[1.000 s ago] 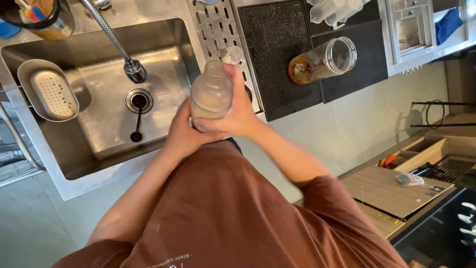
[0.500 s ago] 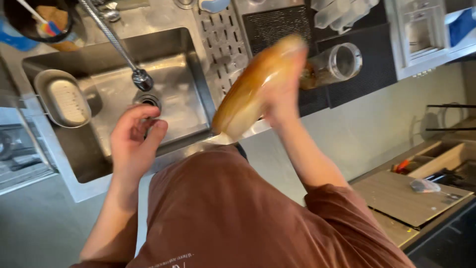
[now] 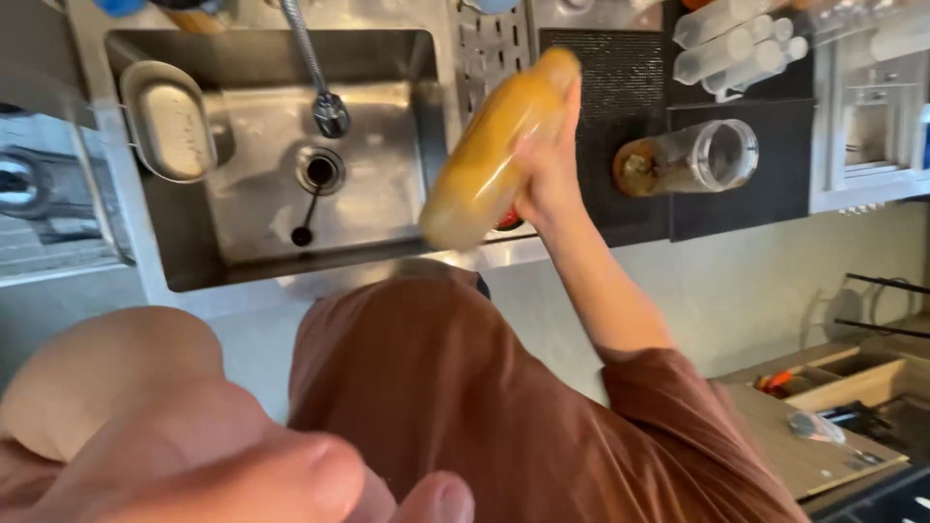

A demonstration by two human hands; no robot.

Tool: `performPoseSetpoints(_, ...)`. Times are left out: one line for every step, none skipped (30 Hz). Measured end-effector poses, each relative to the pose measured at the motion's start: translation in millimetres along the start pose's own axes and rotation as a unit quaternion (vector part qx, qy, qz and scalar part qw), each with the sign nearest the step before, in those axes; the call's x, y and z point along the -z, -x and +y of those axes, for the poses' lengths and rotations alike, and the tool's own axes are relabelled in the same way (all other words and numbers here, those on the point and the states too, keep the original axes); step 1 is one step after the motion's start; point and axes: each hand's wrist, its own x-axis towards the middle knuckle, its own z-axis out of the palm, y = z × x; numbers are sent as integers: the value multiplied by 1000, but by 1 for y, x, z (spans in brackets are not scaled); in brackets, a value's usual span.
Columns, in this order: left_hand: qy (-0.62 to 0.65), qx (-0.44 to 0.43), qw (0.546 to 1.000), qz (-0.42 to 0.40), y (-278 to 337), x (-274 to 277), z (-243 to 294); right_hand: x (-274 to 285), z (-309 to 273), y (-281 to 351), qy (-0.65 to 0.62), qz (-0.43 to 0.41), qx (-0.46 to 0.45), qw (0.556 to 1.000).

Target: The person lays a rubber mat on the bar counter, scoops syrup from a jar with a spoon into a cup, adds ice from an ice well, pours liquid from a bottle, shakes the mixture in a shaker bottle, and pours the finished drink into a serving cup.

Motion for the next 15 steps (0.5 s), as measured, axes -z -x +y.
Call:
performPoseSetpoints(-21,-58,998,11,2,0,-7,-24,-4,8,194,-63,63,977)
performPoseSetpoints(-24,-62,998,16,0,-2,-12,4,-8,-5,197,-66,68,976)
performPoseSetpoints(12,-1,1000,4,-2,-4,-16,31,-12,-19,62,-2,31,998)
performPoseSetpoints(52,71,996,-17,-5,0,-16,57,-11,-24,-80,67,-20,994)
performPoseSetpoints(52,78,995,-22,-9,5,-15,43,-9,-13,-81,69,-29,994)
performPoseSetpoints(88,145,985,-39,-12,7,-16,31,-8,-6,-57,55,-41,996)
performPoseSetpoints(122,210,968,-55,-17,9,-17,19,-9,0,-33,41,-52,997)
performPoseSetpoints(120,204,970,-55,-19,9,-24,9,-19,1,-36,39,-47,997)
performPoseSetpoints(156,261,950,-69,-21,8,-31,0,-29,2,12,3,-12,1000)
performPoseSetpoints(196,324,922,-82,-23,7,-34,-7,-42,11,65,-26,17,997)
performPoseSetpoints(200,324,921,-82,-4,-3,-35,7,-45,5,66,-22,16,997)
performPoseSetpoints(197,385,899,-70,15,-11,-34,21,-49,1,-28,-27,31,999)
performPoseSetpoints(191,444,874,-57,34,-19,-31,34,-52,-3,-118,-30,48,991)
performPoseSetpoints(190,443,874,-56,51,-26,-21,15,-48,10,-118,-31,48,991)
performPoseSetpoints(185,523,830,-52,68,-32,-11,-5,-44,23,-58,-36,24,997)
